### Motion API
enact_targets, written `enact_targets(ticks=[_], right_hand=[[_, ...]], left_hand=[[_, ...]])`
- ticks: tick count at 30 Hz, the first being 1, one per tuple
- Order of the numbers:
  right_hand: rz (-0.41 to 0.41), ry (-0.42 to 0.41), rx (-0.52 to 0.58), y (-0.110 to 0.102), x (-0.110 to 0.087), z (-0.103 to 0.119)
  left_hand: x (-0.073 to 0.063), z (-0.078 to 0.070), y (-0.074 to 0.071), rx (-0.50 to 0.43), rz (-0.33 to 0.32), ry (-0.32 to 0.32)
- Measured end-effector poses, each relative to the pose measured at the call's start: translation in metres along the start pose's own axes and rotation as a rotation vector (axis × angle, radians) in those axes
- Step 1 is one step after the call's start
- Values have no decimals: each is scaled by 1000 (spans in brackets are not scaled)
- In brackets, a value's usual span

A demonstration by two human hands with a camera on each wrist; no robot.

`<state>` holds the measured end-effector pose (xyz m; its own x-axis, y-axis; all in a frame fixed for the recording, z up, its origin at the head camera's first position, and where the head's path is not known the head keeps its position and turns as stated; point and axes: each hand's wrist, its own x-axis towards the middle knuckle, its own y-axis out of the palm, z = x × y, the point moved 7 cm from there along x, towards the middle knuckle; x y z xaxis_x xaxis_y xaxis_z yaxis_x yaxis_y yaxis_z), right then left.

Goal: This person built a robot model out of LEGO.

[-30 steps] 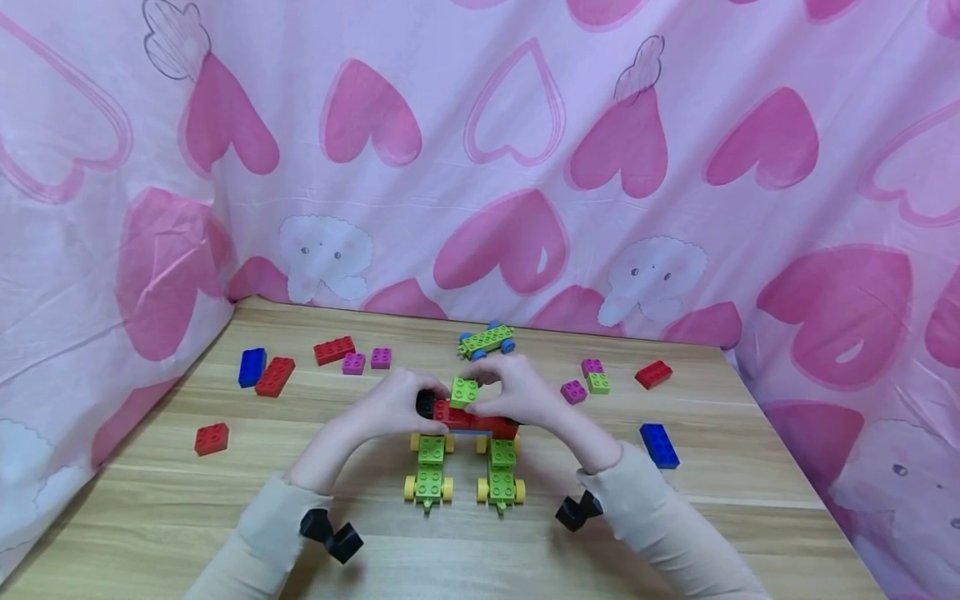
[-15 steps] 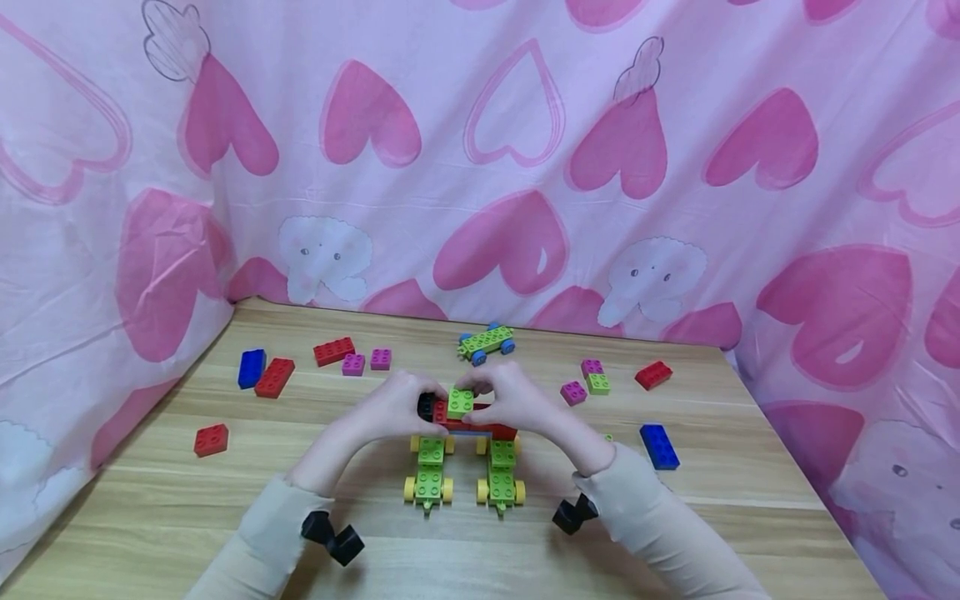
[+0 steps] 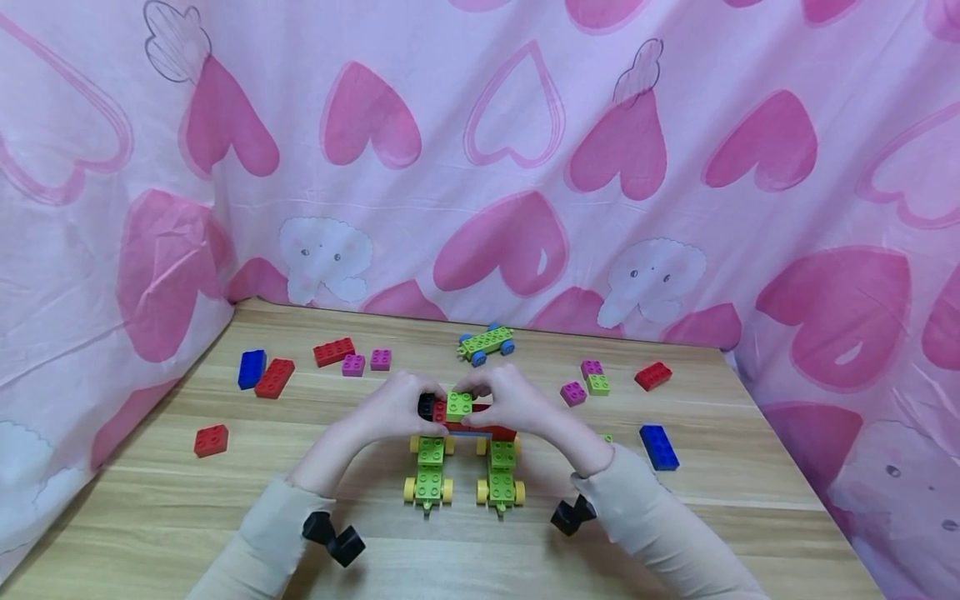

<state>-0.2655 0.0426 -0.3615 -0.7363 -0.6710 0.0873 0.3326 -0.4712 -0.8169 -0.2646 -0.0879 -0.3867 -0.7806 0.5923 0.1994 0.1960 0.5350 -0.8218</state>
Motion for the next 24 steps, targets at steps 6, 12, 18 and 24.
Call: enact_targets(ticks=[6,12,18,24], right_hand=[[-15,-14,-12,1,-1,3],[-12,6,-19,2,-1,4],[-5,25,-19,3,-1,5],[-15,24,-28,2,-2,7]], left_hand=[[0,1,1,-21,9,-22],[0,2,1,-32,14,-26],[0,2,2,-32,14,-35],[1,2,2,-34,16,-31]])
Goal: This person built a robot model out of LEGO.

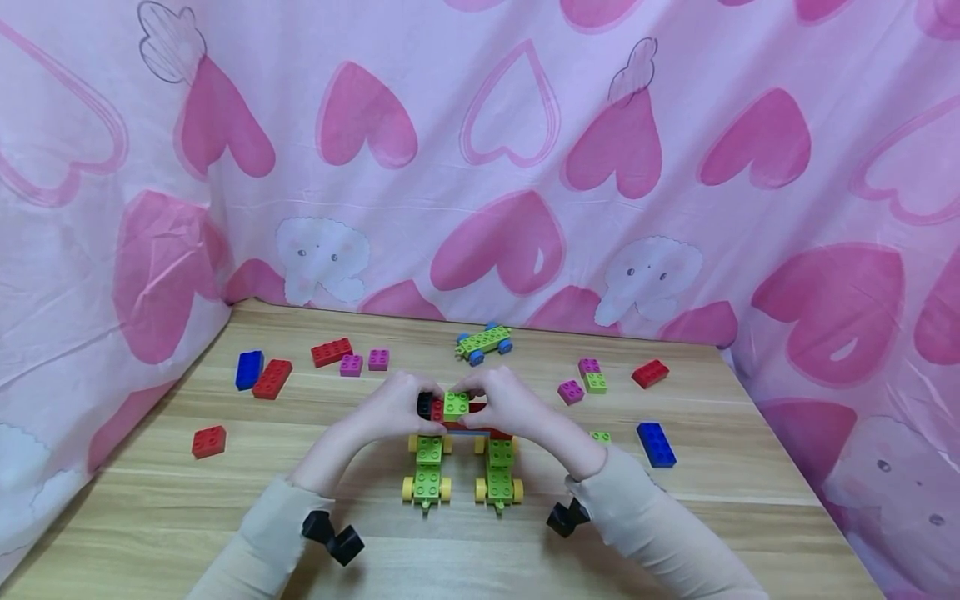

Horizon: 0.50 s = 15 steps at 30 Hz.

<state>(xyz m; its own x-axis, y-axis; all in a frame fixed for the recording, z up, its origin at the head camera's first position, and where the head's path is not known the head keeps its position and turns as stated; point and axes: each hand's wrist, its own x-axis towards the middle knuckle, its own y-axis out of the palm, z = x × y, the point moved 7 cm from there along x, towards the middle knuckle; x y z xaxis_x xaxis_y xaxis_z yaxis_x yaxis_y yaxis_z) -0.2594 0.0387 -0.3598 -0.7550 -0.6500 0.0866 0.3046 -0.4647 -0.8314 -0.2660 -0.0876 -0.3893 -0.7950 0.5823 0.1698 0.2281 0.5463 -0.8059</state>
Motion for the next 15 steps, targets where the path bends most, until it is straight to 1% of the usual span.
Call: enact_targets(ticks=[8,15], right_hand=[[-11,8,-53,0,-1,2],[-11,-20,-66,0,-1,5]], left_hand=[[0,1,1,-12,1,2],[0,0,1,-2,-19,26]])
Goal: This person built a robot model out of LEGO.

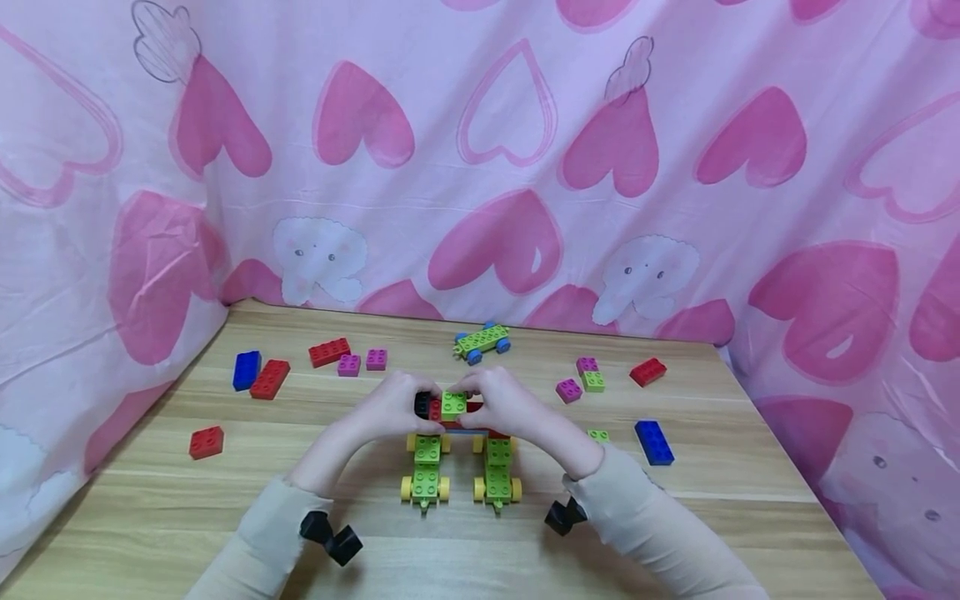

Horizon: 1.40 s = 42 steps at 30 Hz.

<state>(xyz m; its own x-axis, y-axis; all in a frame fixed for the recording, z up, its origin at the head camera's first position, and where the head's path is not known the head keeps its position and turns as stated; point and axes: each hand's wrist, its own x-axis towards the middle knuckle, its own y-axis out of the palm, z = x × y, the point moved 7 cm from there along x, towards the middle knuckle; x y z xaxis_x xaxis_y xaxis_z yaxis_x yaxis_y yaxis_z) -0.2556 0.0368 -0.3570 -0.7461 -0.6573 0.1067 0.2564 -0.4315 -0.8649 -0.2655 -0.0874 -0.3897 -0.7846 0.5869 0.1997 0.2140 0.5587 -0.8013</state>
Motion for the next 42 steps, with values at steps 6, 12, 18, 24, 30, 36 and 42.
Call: enact_targets(ticks=[6,12,18,24,30,36,42], right_hand=[[18,17,4,1,0,-2],[27,31,5,1,0,-4],[18,41,44,1,0,-5],[15,39,44,1,1,-6],[26,45,36,2,1,-6],[33,36,36,1,1,-5],[29,0,28,1,0,-3]], left_hand=[[0,-1,0,1,-5,12],[0,-1,-1,10,-14,21],[0,-1,-1,13,-10,23],[0,-1,-1,9,-6,20],[0,0,-1,8,11,-3],[0,-1,-1,8,11,4],[1,-2,-1,23,4,25]])
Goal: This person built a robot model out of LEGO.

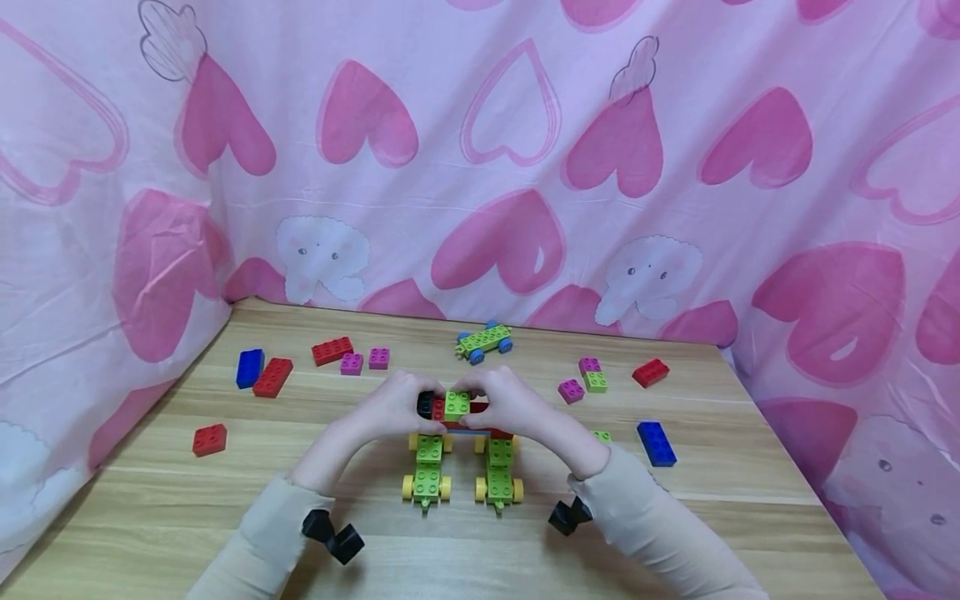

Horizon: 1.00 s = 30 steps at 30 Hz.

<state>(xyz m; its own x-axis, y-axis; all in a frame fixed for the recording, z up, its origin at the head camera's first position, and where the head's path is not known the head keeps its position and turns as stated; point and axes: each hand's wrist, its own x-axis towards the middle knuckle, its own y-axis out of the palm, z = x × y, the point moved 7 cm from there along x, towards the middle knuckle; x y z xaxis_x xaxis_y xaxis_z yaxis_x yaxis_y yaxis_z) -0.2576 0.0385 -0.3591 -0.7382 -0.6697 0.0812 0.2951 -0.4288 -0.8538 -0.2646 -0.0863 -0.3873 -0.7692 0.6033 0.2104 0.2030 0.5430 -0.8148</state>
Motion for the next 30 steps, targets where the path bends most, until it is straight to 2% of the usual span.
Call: enact_targets(ticks=[11,17,22,26,30], right_hand=[[-8,0,-18,-2,-5,-1],[-51,-37,-41,-10,-14,-5],[-142,-93,-20,-24,-24,-8],[-269,-122,-21,-38,-33,-14],[-409,-112,-30,-52,-43,-29]], left_hand=[[-1,-5,-5,-19,-8,25],[-1,-7,-8,-27,-16,18],[0,-7,-8,-34,-12,23],[1,-10,-8,-28,-19,34],[1,-12,-8,-20,-20,36]])
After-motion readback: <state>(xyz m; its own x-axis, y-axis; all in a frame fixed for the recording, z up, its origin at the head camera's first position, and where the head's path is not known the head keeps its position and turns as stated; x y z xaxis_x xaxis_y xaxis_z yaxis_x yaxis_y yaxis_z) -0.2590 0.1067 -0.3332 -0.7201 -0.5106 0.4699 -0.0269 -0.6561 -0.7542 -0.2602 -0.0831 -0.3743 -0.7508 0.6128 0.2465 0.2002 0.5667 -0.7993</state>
